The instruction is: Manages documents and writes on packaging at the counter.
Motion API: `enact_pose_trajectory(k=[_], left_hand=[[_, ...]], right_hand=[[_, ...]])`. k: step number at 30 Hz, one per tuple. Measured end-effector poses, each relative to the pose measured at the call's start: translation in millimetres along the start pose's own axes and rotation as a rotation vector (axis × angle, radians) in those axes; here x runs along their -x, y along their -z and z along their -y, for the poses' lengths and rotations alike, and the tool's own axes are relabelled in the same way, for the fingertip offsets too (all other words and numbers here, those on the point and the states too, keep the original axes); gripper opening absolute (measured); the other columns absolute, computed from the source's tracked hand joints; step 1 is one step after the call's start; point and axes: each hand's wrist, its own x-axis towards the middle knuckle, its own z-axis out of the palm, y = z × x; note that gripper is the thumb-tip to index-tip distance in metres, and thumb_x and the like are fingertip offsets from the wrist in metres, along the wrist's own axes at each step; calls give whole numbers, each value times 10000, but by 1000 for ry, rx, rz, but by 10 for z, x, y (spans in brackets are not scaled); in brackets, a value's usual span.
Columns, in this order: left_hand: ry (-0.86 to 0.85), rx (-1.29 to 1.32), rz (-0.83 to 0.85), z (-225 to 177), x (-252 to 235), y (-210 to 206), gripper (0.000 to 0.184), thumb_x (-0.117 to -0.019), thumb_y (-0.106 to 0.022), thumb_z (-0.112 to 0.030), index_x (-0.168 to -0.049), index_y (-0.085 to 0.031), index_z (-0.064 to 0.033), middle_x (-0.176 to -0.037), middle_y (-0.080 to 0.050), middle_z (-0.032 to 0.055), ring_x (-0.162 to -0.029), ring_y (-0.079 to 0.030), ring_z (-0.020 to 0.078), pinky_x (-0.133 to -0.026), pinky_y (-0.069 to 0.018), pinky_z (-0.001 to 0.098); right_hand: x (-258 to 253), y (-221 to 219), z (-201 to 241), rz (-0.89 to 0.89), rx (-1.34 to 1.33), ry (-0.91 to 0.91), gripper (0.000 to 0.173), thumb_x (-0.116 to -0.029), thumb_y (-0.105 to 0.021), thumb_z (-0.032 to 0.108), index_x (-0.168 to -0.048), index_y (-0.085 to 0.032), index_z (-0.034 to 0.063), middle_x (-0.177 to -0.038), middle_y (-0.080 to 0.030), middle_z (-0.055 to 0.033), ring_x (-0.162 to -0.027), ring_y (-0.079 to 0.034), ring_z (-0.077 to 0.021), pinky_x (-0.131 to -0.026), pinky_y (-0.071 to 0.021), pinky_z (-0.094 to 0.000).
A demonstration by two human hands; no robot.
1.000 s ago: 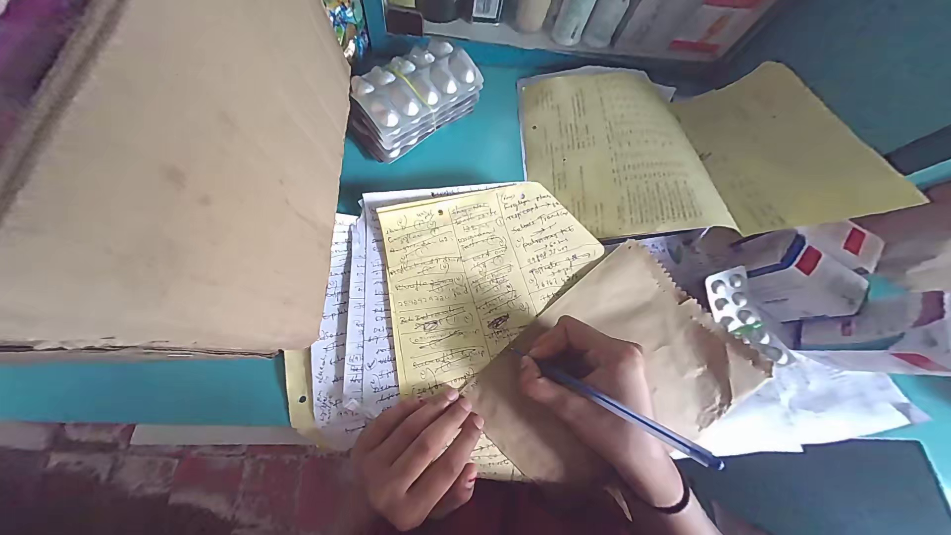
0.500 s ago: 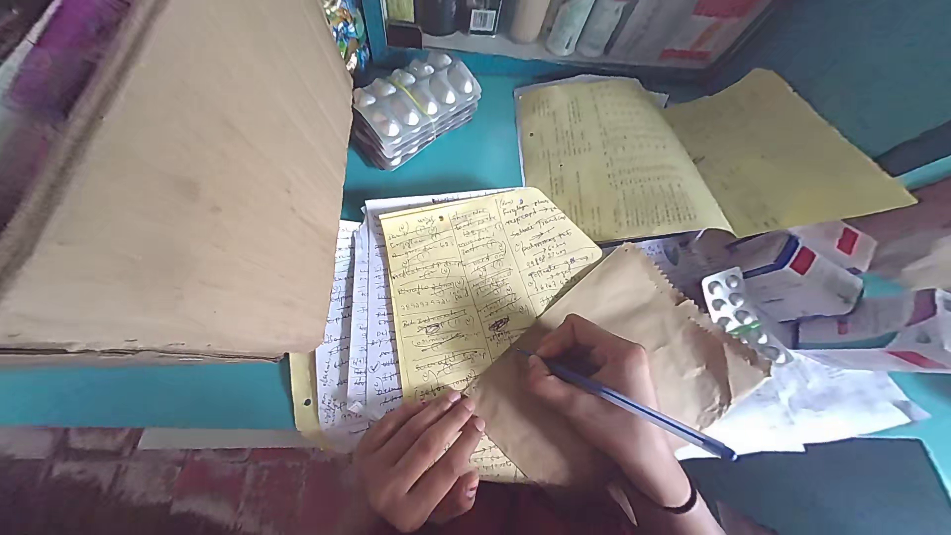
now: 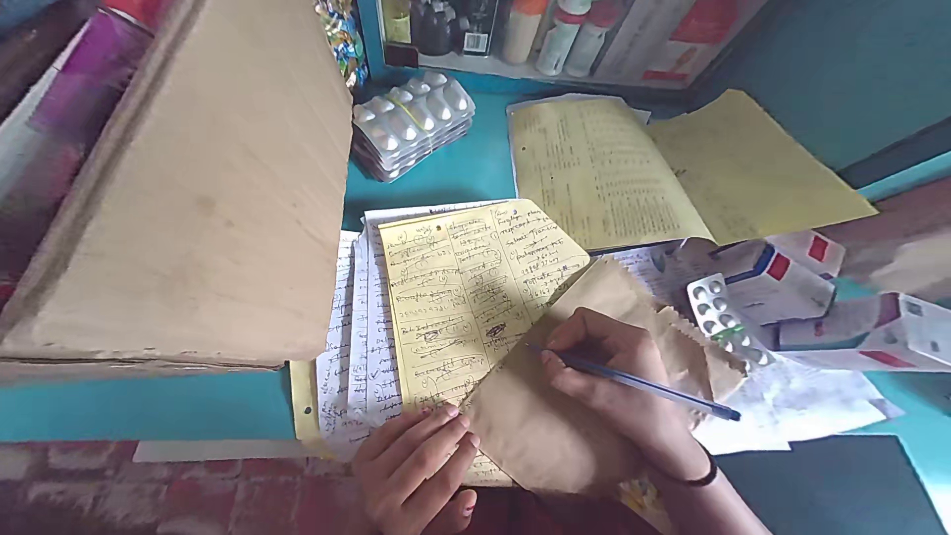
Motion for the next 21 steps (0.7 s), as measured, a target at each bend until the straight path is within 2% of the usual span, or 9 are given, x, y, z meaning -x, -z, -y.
enact_pose_trajectory(k=[5, 14, 17, 21], left_hand=[[4, -6, -20, -3, 13, -18, 435, -1097, -350, -405, -1033, -670, -117, -1062, -726, 68, -1103, -660, 178, -1023, -456, 289], [14, -2, -13, -10, 22, -19, 394, -1095, -363, -392, -1068, -648, -121, -1084, -714, 62, -1119, -651, 177, -1029, -456, 295], [9, -9, -22, -8, 24, -25, 398, -1096, -360, -386, -1061, -654, -121, -1076, -721, 62, -1109, -657, 175, -1026, -459, 300], [5, -6, -36, -2, 16, -28, 401, -1097, -365, -375, -1043, -666, -116, -1060, -726, 59, -1100, -664, 174, -1024, -468, 294]], right_hand=[[4, -26, -10, 1, 43, 1, 124, -806, -720, 241, -826, -682, 125, -705, -646, 114, -608, -559, 106, -543, -457, -89], [8, -27, -4, -8, 32, -21, 108, -800, -724, 225, -820, -668, 135, -691, -639, 123, -603, -566, 103, -542, -462, -87], [17, -23, 1, -31, 32, -27, 110, -777, -727, 223, -805, -659, 141, -680, -631, 128, -590, -557, 108, -526, -452, -82], [9, -23, -1, -38, 14, -29, 103, -790, -728, 226, -816, -668, 146, -685, -640, 133, -597, -570, 106, -527, -466, -85]])
